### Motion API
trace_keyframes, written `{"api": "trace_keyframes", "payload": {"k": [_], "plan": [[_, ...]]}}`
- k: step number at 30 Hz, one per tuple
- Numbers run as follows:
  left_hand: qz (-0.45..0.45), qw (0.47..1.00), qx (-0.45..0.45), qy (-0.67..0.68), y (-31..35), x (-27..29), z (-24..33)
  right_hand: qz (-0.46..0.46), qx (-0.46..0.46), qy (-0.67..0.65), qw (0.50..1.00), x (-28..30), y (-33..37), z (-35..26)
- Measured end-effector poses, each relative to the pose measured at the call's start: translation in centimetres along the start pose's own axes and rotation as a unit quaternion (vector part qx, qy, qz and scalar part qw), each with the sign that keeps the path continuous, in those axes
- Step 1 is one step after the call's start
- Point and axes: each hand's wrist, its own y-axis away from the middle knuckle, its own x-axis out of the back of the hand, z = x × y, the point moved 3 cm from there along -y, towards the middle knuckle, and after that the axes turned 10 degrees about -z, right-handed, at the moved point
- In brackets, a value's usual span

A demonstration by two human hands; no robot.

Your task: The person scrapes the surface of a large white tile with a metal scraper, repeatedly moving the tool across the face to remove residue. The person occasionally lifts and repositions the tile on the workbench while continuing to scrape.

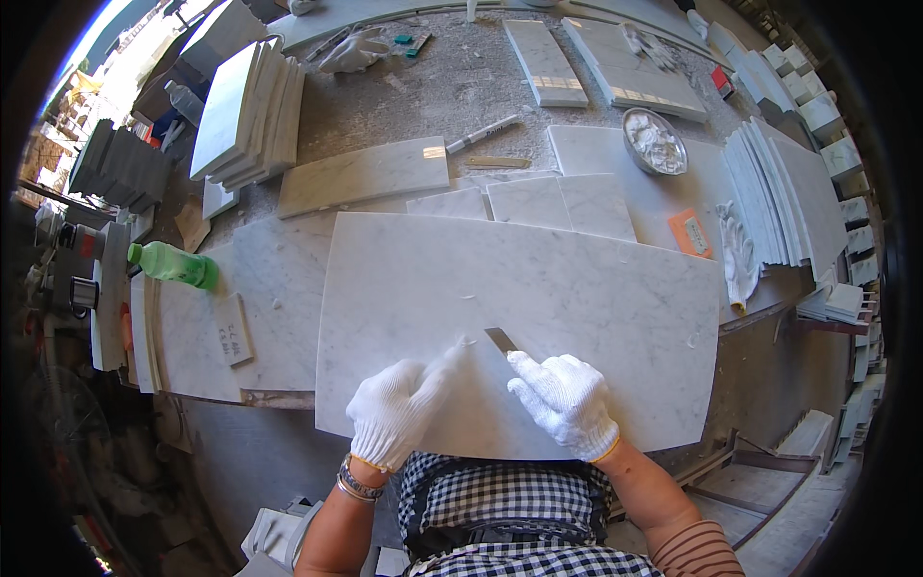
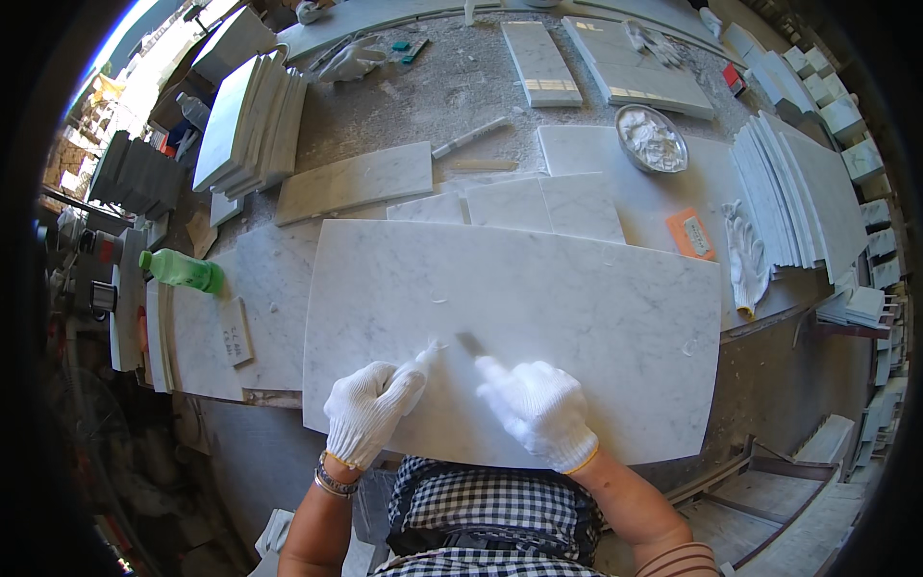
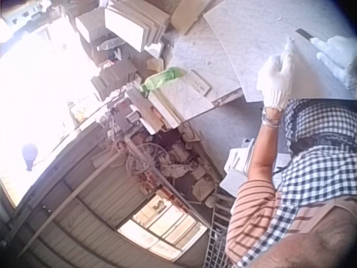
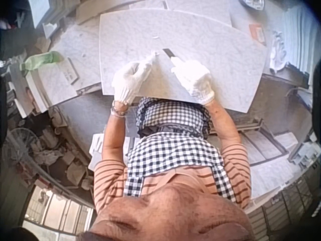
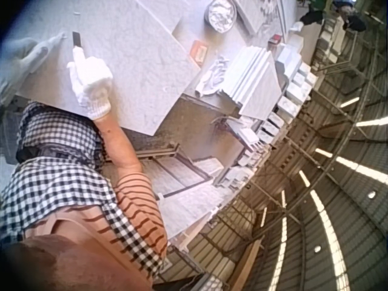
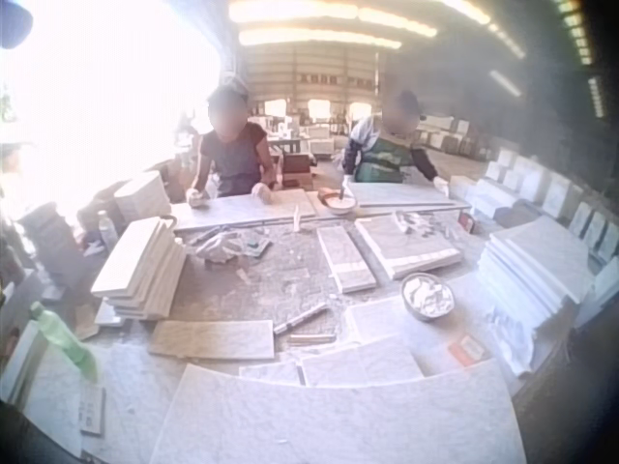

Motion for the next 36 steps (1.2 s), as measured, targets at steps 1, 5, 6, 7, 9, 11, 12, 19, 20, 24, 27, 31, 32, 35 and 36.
{"api": "trace_keyframes", "payload": {"k": [1, 5, 6, 7, 9, 11, 12, 19, 20, 24, 27, 31, 32, 35, 36], "plan": [[-0.002, 1.000, 0.001, 0.002, 0.0, 0.0, 0.0, 0.000, 0.001, 0.002, 1.000, 0.0, 0.0, 0.0], [-0.005, 1.000, 0.007, 0.005, -0.1, 0.0, -0.1, 0.004, -0.004, -0.003, 1.000, -0.1, 0.0, 0.1], [-0.004, 1.000, 0.008, 0.004, -0.1, -0.1, -0.2, 0.006, -0.006, -0.007, 1.000, -0.1, 0.0, 0.1], [-0.002, 1.000, 0.003, 0.012, -0.1, -0.1, -0.2, 0.007, -0.008, -0.011, 1.000, 0.0, -0.1, 0.0], [0.017, 1.000, -0.015, 0.018, 0.0, -0.3, -0.4, 0.004, -0.010, -0.009, 1.000, 0.1, -0.2, -0.1], [0.032, 0.995, -0.023, 0.094, 0.0, -0.5, -0.9, -0.002, -0.016, -0.014, 1.000, 0.3, -0.3, -0.2], [0.040, 0.991, -0.013, 0.127, 0.0, -0.6, -1.3, -0.007, -0.020, -0.020, 1.000, 0.4, -0.3, -0.2], [0.093, 0.931, -0.068, 0.347, 0.7, -1.3, -4.0, 0.009, -0.023, -0.029, 0.999, 0.2, -0.1, -0.2], [0.107, 0.924, -0.064, 0.361, 0.7, -1.4, -4.4, 0.010, -0.033, -0.023, 0.999, 0.1, 0.1, -0.2], [0.231, 0.857, -0.124, 0.443, -1.0, 0.3, -6.7, 0.034, -0.029, -0.034, 0.998, -0.3, 0.2, 0.0], [0.331, 0.842, -0.101, 0.414, -2.9, 3.5, -10.2, 0.044, -0.020, -0.007, 0.999, -0.8, 0.3, 0.0], [0.419, 0.821, -0.060, 0.383, -6.9, 6.4, -14.9, -0.164, -0.161, -0.145, 0.963, -2.4, 0.4, 1.6], [0.429, 0.834, -0.035, 0.344, -7.6, 6.6, -16.1, -0.169, -0.166, -0.171, 0.956, -2.6, 0.4, 1.8], [0.383, 0.870, -0.009, 0.311, -9.4, 5.7, -19.2, -0.095, -0.120, -0.161, 0.975, -2.5, 0.4, 1.5], [0.400, 0.866, 0.006, 0.301, -9.9, 5.3, -19.9, -0.010, -0.070, -0.085, 0.994, -2.2, 0.5, 1.0]]}}
